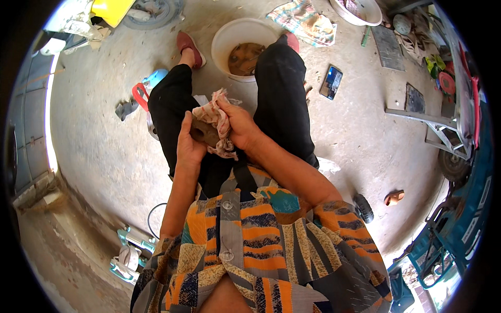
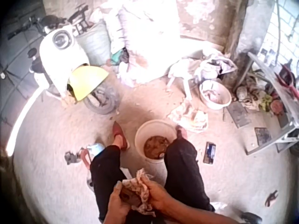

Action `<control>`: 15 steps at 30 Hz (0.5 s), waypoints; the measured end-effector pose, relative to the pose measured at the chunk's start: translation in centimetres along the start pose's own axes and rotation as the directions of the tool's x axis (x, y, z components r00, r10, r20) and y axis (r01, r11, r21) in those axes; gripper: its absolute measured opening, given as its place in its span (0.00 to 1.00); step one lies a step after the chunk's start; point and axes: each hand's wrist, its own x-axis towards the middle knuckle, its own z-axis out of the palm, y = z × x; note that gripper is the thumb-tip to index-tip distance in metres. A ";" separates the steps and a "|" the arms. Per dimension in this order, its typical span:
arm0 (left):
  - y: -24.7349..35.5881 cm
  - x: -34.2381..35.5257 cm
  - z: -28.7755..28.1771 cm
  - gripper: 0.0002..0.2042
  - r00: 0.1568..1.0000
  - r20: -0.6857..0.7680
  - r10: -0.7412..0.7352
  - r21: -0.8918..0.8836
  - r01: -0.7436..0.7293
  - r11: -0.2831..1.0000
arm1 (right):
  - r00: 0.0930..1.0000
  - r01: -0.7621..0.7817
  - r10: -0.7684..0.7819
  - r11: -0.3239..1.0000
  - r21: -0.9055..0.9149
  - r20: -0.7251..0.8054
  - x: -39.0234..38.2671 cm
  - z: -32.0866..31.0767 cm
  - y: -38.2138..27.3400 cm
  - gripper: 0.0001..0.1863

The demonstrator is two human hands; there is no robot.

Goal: The person wipes a metal mechanical component with a cloth and then uses a blue tape measure to measure the part while sitting on the floor next to a bucket.

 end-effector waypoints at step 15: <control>1.5 -0.9 0.4 0.12 0.999 0.004 -0.053 -0.259 0.052 0.965 | 0.935 0.244 -0.236 0.970 -0.002 -0.264 -0.4 -0.6 -1.8 0.17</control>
